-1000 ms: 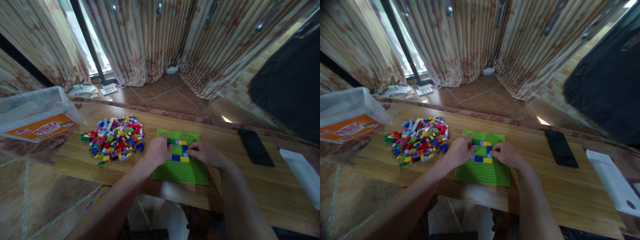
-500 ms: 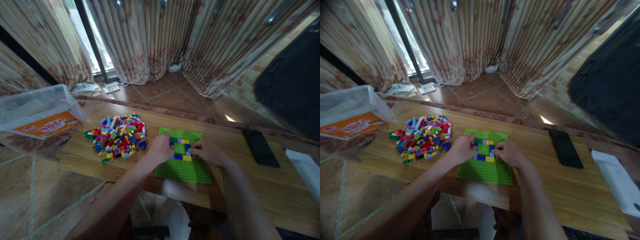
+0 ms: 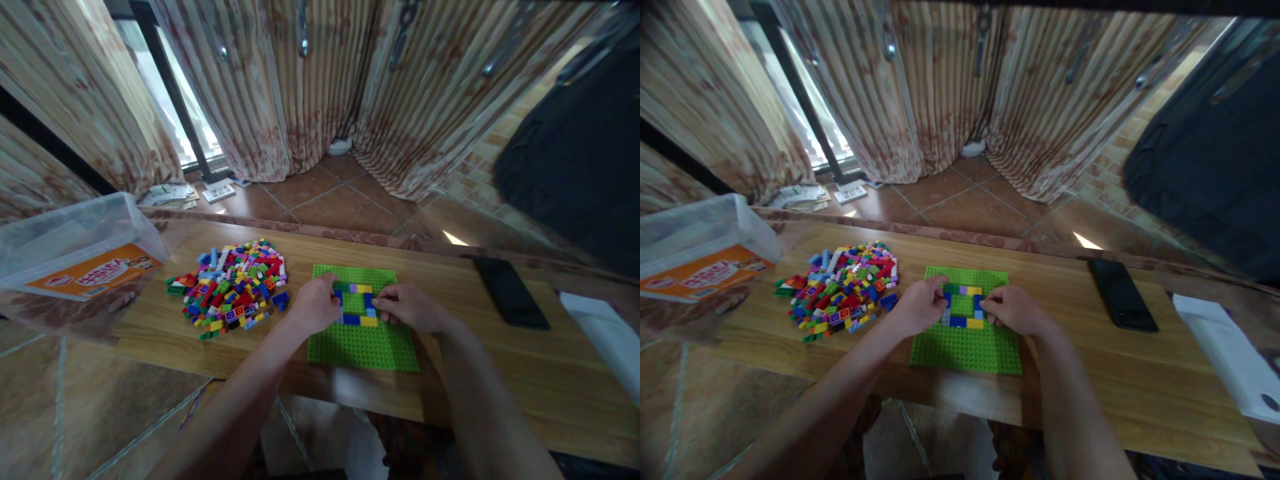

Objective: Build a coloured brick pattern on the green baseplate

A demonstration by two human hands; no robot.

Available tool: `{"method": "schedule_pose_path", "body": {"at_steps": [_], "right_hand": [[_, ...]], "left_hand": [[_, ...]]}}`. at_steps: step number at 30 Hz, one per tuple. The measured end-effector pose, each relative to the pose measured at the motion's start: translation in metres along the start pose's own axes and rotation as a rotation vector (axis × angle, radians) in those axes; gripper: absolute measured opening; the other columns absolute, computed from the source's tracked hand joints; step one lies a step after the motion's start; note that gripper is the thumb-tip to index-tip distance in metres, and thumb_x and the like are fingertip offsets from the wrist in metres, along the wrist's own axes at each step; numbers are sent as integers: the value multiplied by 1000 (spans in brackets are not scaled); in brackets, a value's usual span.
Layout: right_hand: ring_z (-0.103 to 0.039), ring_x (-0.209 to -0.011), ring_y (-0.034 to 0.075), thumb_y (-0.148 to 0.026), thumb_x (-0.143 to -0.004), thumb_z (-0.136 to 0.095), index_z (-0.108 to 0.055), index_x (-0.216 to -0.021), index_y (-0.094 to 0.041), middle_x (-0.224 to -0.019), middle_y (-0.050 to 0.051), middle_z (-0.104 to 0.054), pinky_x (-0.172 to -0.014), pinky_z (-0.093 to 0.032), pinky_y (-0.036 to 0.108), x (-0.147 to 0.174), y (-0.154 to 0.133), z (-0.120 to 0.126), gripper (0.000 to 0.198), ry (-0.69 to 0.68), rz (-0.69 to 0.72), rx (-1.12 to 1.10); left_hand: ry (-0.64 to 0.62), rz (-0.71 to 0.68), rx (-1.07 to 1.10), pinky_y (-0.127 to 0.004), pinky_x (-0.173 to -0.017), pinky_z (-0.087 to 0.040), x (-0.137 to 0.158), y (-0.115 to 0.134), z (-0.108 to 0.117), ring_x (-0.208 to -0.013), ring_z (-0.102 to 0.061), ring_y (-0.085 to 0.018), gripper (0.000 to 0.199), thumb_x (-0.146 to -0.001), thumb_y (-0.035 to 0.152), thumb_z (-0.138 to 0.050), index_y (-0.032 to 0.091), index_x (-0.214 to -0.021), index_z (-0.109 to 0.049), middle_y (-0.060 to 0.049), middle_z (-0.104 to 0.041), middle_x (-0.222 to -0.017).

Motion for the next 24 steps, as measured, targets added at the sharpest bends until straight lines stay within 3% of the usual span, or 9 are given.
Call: {"method": "schedule_pose_path", "body": {"at_steps": [3,7,11,16,20,24], "right_hand": [[-56,-49,11,-43,-80,-56,-63,-65,-18,-62,4,-68,-46,-41,22,0,5,0,30,-16,-35,-43],[-57,-49,12,-44,-84,-52,-62,-62,-18,-59,5,-68,-49,-42,24,-4,11,7,35,42,-3,77],[-60,-52,15,-42,-87,-46,-63,-63,-18,-59,5,-69,-53,-42,28,-4,12,28,37,259,-20,263],[-66,-71,22,-38,-86,-49,-70,-84,-18,-80,7,-75,-65,-45,32,1,-5,42,29,499,61,299],[-68,-77,22,-35,-83,-53,-72,-91,-21,-88,6,-76,-72,-47,33,-4,-11,30,26,456,111,292],[-67,-74,21,-35,-83,-53,-72,-91,-21,-82,4,-75,-67,-46,31,-10,-8,19,25,411,135,323]], "left_hand": [[7,7,23,-29,-81,-54,-1,1,0,-86,-68,-18,51,-78,9,-52,15,-128,-57,-5,-73,-97],[48,-53,60,-29,-86,-54,-4,9,0,-91,-67,-18,52,-77,6,-50,13,-128,-56,-8,-71,-103],[87,-98,87,-28,-91,-53,-4,10,-3,-94,-66,-17,53,-76,4,-48,13,-128,-55,-8,-69,-107],[114,-98,79,-31,-92,-54,-2,9,-4,-98,-65,-19,48,-80,10,-49,14,-128,-54,-10,-67,-112],[122,-129,30,-35,-92,-54,0,13,-4,-101,-65,-22,45,-83,14,-48,13,-128,-54,-12,-64,-117],[91,-117,-31,-35,-93,-54,1,14,-5,-103,-64,-23,44,-85,16,-47,14,-128,-53,-12,-63,-120]]}}
Point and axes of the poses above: each hand's wrist, its own x-axis away from the middle knuckle, its own z-axis out of the back of the hand, y = z × x, the point moved 7 cm from there along -x, towards the middle knuckle
